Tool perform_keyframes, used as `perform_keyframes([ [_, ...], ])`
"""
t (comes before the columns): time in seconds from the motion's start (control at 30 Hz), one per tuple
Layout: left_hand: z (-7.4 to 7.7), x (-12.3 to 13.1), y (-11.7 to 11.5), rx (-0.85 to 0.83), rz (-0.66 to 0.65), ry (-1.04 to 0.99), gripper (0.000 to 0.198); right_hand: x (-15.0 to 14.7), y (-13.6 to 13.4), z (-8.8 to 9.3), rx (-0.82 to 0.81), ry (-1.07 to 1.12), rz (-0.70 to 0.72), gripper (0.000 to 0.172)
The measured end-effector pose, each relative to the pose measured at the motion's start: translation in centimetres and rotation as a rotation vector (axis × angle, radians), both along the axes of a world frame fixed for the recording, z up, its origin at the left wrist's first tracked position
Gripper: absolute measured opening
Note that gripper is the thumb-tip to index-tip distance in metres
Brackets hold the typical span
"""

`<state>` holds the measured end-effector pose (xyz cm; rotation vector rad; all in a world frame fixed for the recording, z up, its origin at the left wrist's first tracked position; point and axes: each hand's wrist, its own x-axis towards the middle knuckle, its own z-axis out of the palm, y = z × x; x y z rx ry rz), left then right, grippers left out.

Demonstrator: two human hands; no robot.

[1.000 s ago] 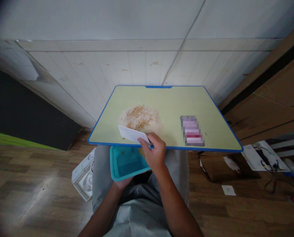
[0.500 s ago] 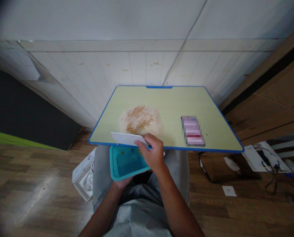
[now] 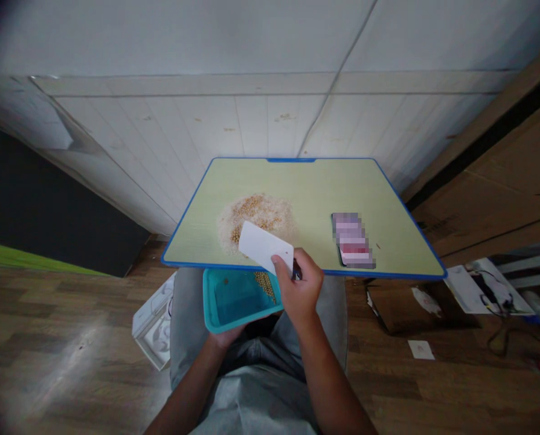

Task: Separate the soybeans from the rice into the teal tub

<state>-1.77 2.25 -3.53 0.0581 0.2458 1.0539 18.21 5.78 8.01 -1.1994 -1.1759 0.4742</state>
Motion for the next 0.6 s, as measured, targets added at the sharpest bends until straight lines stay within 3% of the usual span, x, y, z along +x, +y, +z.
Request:
perform_keyframes([
  [0.27,-1.2,-0.2,-0.1,-0.024,0.002,-0.001,0.082,-0.6,-1.6,-0.4,0.035,-0.146,0.067,0.026],
  [0.6,0.8,0.2,-0.3,0.048,-0.032,-0.027,0.078,3.3,-1.0,-1.2,-0.021,-0.043,-0.111,0.024],
])
